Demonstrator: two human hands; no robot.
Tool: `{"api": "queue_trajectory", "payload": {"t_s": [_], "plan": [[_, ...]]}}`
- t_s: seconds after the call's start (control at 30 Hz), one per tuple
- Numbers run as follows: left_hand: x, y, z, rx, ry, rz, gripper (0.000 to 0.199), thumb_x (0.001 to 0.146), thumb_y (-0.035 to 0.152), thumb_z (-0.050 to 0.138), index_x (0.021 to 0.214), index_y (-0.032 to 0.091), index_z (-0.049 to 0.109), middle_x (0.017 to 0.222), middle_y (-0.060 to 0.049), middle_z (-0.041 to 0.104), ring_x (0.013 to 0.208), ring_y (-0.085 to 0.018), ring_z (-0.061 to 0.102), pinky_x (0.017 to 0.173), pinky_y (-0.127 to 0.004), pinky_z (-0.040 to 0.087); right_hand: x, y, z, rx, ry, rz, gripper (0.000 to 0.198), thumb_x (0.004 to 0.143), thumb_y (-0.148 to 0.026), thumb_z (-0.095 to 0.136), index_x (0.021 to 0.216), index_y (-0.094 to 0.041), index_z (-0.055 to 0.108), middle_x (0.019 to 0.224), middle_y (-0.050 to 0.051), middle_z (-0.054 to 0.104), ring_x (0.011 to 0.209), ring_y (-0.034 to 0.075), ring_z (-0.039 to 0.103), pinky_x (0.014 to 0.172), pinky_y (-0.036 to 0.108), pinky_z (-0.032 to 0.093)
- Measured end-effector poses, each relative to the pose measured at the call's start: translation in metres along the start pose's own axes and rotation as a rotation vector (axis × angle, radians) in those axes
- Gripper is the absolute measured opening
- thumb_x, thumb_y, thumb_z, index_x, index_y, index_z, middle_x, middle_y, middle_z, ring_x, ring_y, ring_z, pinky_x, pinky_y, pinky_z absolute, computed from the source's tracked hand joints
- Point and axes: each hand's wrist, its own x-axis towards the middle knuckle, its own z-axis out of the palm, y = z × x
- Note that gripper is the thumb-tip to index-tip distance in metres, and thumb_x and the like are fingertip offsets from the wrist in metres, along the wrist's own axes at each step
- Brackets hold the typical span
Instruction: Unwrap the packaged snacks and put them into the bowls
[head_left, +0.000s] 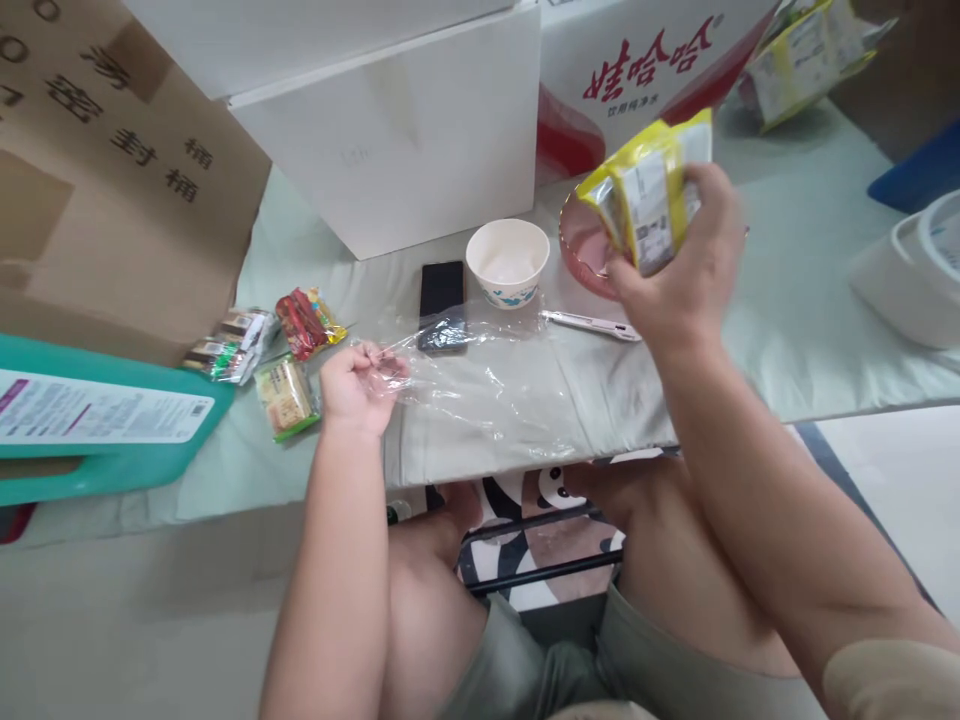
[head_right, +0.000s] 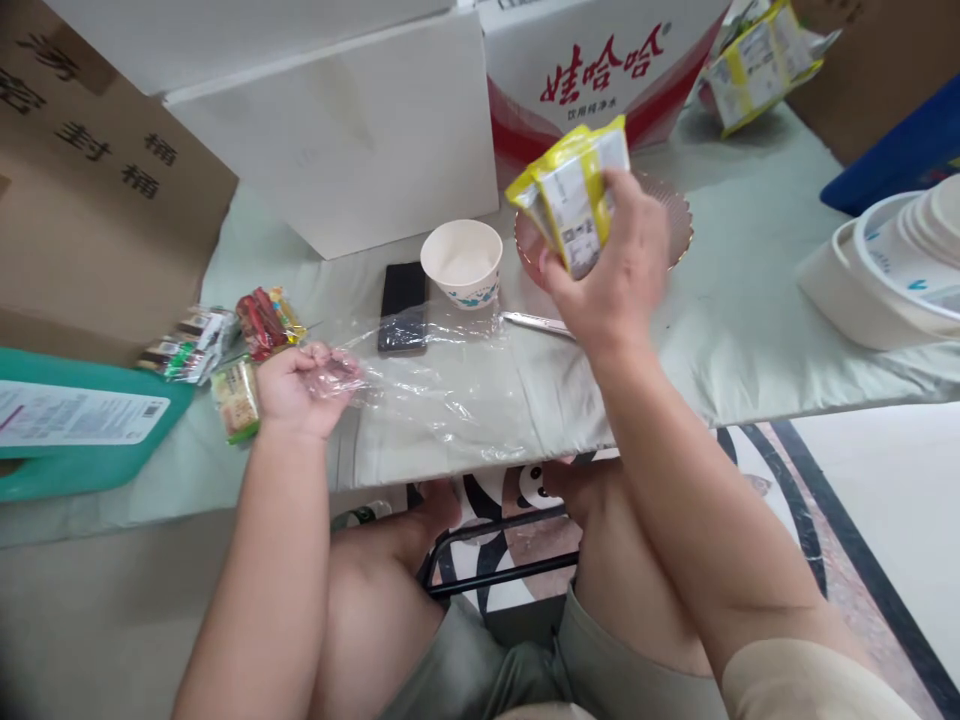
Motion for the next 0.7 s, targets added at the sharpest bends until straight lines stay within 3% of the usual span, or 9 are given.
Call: {"api": "queue_trajectory", "payload": {"t_s": [0.1,0.27,0.37,0.47,0.57,0.63,0.7], "plan": [[-0.005,0.003,0.005,-0.018,-0.003,-0.038,0.017,0.043,0.019,0.052,0.053,0.020,0.039,0.061,-0.002,0.042,0.057,-0.013,0.052,0.053,-0.025,0.050,0.011,0.007,-0.001,-0.078,-0.015,-0.009,0.056,0.090,-0.035,0.064,0.143,-0.026,0.050,0.149,0.022,0.048,0.148,0.047,0.032,0.111,0.070,0.032],[-0.010,0.007,0.010,-0.047,-0.030,-0.100,0.014,0.043,0.018,0.053,0.051,0.019,0.042,0.066,-0.004,0.050,0.061,-0.014,0.058,0.055,-0.027,0.054,-0.023,-0.019,0.013,0.071,-0.265,-0.132,0.028,0.092,-0.029,0.056,0.117,-0.022,0.064,0.125,0.017,0.067,0.125,0.035,0.060,0.109,0.056,0.045],[-0.012,0.007,0.009,-0.031,-0.080,-0.098,0.011,0.043,0.016,0.052,0.051,0.018,0.044,0.067,-0.004,0.053,0.061,-0.015,0.059,0.057,-0.028,0.056,-0.046,-0.034,0.020,0.193,-0.426,-0.191,0.027,0.090,-0.028,0.055,0.116,-0.023,0.065,0.124,0.015,0.068,0.121,0.032,0.064,0.106,0.052,0.050],[-0.012,0.004,0.008,0.021,-0.044,-0.070,0.010,0.043,0.013,0.053,0.051,0.017,0.049,0.065,-0.003,0.052,0.059,-0.013,0.059,0.057,-0.026,0.055,-0.059,-0.047,0.021,0.311,-0.523,-0.272,0.026,0.092,-0.030,0.054,0.115,-0.023,0.064,0.122,0.013,0.070,0.117,0.031,0.066,0.102,0.050,0.052],[-0.008,-0.001,0.005,0.108,0.002,-0.041,0.017,0.045,0.010,0.054,0.061,0.017,0.058,0.069,-0.002,0.055,0.062,-0.014,0.061,0.054,-0.023,0.051,-0.069,-0.060,0.021,0.391,-0.754,-0.312,0.037,0.097,-0.040,0.052,0.126,-0.019,0.062,0.121,0.015,0.071,0.112,0.030,0.068,0.097,0.047,0.054],[-0.003,-0.004,0.001,0.148,0.051,0.003,0.027,0.048,0.010,0.057,0.073,0.019,0.063,0.077,-0.002,0.060,0.067,-0.015,0.064,0.054,-0.023,0.051,-0.077,-0.066,0.023,0.318,-0.956,-0.318,0.045,0.098,-0.041,0.051,0.134,-0.016,0.060,0.131,0.018,0.068,0.119,0.032,0.066,0.101,0.049,0.054],[0.001,-0.006,-0.004,0.181,0.138,0.135,0.032,0.055,0.014,0.059,0.085,0.022,0.064,0.087,-0.002,0.064,0.074,-0.016,0.066,0.059,-0.023,0.052,-0.083,-0.067,0.027,0.160,-1.093,-0.351,0.044,0.097,-0.036,0.054,0.135,-0.015,0.062,0.145,0.020,0.062,0.134,0.037,0.058,0.110,0.056,0.047]]}}
